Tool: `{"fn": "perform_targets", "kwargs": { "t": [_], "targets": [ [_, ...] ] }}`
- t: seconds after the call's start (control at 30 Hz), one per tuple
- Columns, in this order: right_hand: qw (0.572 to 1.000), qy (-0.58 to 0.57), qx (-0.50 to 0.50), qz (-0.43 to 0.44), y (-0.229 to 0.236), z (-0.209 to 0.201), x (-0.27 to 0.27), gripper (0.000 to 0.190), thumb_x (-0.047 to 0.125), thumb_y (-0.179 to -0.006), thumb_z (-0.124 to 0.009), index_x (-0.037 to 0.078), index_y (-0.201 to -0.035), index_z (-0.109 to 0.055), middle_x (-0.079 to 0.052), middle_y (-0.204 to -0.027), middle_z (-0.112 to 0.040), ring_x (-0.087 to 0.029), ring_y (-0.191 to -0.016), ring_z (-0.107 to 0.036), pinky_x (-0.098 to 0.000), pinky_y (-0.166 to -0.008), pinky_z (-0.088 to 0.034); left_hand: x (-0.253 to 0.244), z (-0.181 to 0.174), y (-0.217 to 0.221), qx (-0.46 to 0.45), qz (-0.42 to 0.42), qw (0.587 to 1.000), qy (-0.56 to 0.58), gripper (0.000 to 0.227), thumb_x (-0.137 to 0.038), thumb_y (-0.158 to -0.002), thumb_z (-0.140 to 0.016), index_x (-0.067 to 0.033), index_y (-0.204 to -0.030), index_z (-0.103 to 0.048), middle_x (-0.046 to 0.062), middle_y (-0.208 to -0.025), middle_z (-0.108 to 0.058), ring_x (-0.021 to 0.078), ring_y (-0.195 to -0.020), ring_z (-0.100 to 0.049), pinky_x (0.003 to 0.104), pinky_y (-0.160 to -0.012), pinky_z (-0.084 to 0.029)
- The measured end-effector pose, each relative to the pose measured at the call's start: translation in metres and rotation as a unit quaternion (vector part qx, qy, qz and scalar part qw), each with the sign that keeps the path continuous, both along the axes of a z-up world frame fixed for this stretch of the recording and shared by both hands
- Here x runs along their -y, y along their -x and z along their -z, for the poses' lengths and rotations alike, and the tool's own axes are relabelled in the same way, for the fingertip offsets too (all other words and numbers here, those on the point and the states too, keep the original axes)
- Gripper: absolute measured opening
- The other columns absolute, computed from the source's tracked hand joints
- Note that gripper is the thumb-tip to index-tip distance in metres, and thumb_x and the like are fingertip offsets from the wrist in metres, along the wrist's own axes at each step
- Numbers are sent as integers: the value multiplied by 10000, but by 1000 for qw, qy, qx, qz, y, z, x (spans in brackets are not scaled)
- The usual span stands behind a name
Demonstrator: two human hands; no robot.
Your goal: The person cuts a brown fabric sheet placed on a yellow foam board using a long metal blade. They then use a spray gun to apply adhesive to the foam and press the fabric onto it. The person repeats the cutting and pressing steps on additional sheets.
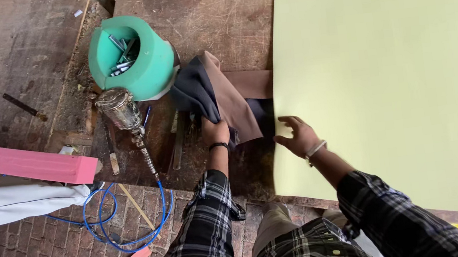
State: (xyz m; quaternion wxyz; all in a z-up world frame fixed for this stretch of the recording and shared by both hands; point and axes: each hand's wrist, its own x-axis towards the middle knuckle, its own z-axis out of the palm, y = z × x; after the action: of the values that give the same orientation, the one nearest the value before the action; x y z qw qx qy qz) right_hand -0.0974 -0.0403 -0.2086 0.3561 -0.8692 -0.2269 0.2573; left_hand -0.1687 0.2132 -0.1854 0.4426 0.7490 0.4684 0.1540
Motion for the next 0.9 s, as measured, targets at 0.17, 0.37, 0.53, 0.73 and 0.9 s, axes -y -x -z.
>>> {"fn": "perform_targets", "kwargs": {
  "t": [0.17,0.37,0.53,0.73,0.9],
  "targets": [
    [967,-87,-238,26,16,-65,-133,1044,440,-790,-848,48,-1499,-189,-192,-1436,-516,-324,-1235,-543,-406,-985,-483,-63,-44,17,293,-10,945,143,324,16,-808,-564,76,-1107,-674,127,-973,-647,248,-802,-611,398,-735,-509],
    [728,-502,-466,34,-89,-144,-199,583,411,-904,-593,89,-1386,-531,-134,-1280,-689,-298,-1123,-661,-402,-988,-531,-64,-160,13,479,54,826,292,357,41,-669,-524,-21,-987,-673,12,-938,-685,160,-859,-658,311,-788,-538],
    [675,-677,-266,-124,-191,-264,-152,562,454,-1091,-451,18,-1434,-541,-168,-1331,-679,-299,-1222,-647,-430,-1128,-538,-6,-190,-6,470,217,807,284,168,47,-777,-574,4,-929,-629,20,-900,-617,171,-814,-594,318,-741,-496],
    [509,-740,-431,90,-175,-299,30,1017,716,-951,-272,-76,-1572,-420,-339,-1468,-594,-508,-1257,-637,-567,-1062,-536,82,-142,-43,351,273,775,449,264,21,-759,-624,-43,-1012,-659,33,-906,-656,177,-851,-641,320,-772,-527],
    [748,-623,-59,218,-101,-189,180,603,327,-1139,-597,147,-1669,-375,-11,-1148,-612,-193,-1130,-645,-429,-1038,-563,154,-59,-52,187,293,756,554,314,-38,-827,-706,22,-1130,-650,110,-1015,-695,237,-937,-677,366,-836,-548]
  ]
}}
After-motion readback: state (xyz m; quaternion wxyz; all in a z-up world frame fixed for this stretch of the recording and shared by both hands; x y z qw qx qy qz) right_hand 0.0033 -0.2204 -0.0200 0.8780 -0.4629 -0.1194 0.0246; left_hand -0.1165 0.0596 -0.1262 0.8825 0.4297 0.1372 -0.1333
